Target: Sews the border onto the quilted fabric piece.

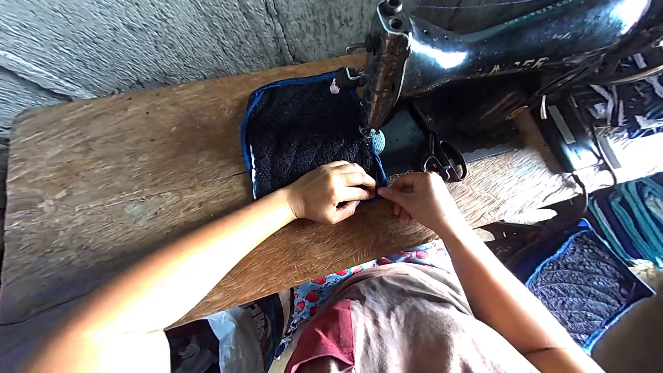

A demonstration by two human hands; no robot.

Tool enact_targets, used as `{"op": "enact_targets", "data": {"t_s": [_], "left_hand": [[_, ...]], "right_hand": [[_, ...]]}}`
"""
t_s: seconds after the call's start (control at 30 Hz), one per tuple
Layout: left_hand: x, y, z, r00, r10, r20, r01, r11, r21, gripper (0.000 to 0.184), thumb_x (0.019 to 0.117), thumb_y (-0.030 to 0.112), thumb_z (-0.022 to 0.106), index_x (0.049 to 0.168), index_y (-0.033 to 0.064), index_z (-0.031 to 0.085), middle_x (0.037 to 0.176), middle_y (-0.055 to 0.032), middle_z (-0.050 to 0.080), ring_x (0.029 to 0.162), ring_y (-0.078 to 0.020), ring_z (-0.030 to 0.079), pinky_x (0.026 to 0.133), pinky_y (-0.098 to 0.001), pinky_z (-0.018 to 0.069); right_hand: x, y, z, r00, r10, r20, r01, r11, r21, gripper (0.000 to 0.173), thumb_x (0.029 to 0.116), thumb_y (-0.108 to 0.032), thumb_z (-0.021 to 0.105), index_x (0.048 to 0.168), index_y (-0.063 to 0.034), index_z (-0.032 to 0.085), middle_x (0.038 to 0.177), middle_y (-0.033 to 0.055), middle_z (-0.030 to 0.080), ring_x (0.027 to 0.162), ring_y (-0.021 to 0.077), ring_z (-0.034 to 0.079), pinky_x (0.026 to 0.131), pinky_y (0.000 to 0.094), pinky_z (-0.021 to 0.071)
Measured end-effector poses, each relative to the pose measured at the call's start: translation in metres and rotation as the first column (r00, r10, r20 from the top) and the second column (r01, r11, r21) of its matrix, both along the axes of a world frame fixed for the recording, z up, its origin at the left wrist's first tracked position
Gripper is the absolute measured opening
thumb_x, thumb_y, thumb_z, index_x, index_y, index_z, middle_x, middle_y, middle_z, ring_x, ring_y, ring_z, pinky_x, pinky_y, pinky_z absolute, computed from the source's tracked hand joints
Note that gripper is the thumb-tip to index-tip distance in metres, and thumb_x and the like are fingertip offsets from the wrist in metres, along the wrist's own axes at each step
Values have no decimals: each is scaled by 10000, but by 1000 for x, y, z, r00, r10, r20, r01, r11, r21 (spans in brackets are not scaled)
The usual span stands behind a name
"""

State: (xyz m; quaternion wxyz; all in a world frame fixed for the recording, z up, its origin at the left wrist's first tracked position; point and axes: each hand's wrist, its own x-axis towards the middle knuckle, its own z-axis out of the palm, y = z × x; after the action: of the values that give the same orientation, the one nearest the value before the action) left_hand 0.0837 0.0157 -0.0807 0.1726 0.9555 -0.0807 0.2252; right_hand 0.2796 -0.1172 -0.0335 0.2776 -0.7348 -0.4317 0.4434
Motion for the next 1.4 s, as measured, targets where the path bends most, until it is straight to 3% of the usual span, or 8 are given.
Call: {"op": "enact_targets", "data": {"t_s": [0.17, 0.33, 0.47, 0.7, 0.9, 1.0, 1.13, 1.4], "left_hand": [[1, 0, 1, 1000, 0, 3, 0, 1000, -11, 296, 885, 127, 539, 992, 54, 805, 1107, -103, 753, 1114, -247, 676, 1007, -386, 507], [1, -1, 0, 1000, 1, 9, -1, 1000, 9, 275, 874, 129, 545, 944, 62, 803, 1114, -96, 758, 1115, -245, 681, 996, -389, 512], [0, -1, 0, 1000, -2, 14, 2, 1000, 26, 282, 883, 132, 547, 976, 53, 801, 1122, -91, 758, 1122, -245, 680, 1005, -390, 506], [1, -2, 0, 1000, 5, 7, -5, 999, 35, 307, 888, 137, 534, 1008, 52, 803, 1121, -87, 763, 1124, -246, 680, 1003, -386, 500], [0, -3, 0, 1000, 13, 20, -14, 999, 45, 304, 908, 148, 534, 1026, 59, 800, 1224, -116, 724, 1174, -266, 653, 1035, -400, 486], [1, -3, -1, 999, 10, 34, -11, 999, 38, 313, 887, 129, 529, 1009, 57, 808, 1119, -86, 765, 1115, -242, 686, 1014, -388, 497], [-1, -4, 0, 1000, 14, 23, -15, 999, 29, 331, 883, 127, 531, 1050, 53, 806, 1121, -94, 765, 1098, -239, 688, 988, -381, 501], [-1, -4, 0, 999, 25, 22, -26, 999, 40, 327, 885, 135, 533, 1051, 62, 804, 1135, -109, 748, 1089, -256, 683, 978, -389, 512]], "right_hand": [[-1, -7, -8, 999, -27, 20, 24, 991, 128, 169, 980, -144, 712, 856, -34, 680, 602, 9, 641, 461, 35, 595, 469, 188, 528], [-15, -20, -21, 887, -80, 455, -106, 924, 368, 161, 917, -183, 710, 788, -88, 714, 684, 30, 675, 610, 161, 646, 567, 410, 508], [-26, -24, -35, 771, -192, 608, -231, 805, 547, 107, 883, -130, 711, 827, -42, 734, 749, 84, 710, 612, 210, 689, 509, 394, 536], [-35, -25, -49, 742, -204, 638, -361, 681, 637, 90, 870, -50, 667, 863, 9, 734, 770, 120, 698, 603, 213, 667, 509, 325, 539], [-38, -31, -48, 753, -155, 639, -355, 722, 594, 136, 887, -40, 656, 949, 21, 760, 862, 148, 694, 661, 230, 666, 565, 334, 560], [-28, -35, -52, 797, -179, 576, -270, 749, 605, 185, 913, -147, 678, 1020, -22, 764, 910, 107, 711, 684, 182, 662, 591, 323, 564], [-19, -40, -57, 788, -255, 561, -191, 765, 615, 237, 894, -302, 732, 954, -79, 786, 870, 60, 733, 779, 197, 683, 669, 368, 542], [-20, -35, -58, 825, -236, 513, -222, 700, 679, 136, 911, -180, 697, 890, -90, 797, 867, 41, 753, 786, 157, 698, 695, 321, 559]]}}
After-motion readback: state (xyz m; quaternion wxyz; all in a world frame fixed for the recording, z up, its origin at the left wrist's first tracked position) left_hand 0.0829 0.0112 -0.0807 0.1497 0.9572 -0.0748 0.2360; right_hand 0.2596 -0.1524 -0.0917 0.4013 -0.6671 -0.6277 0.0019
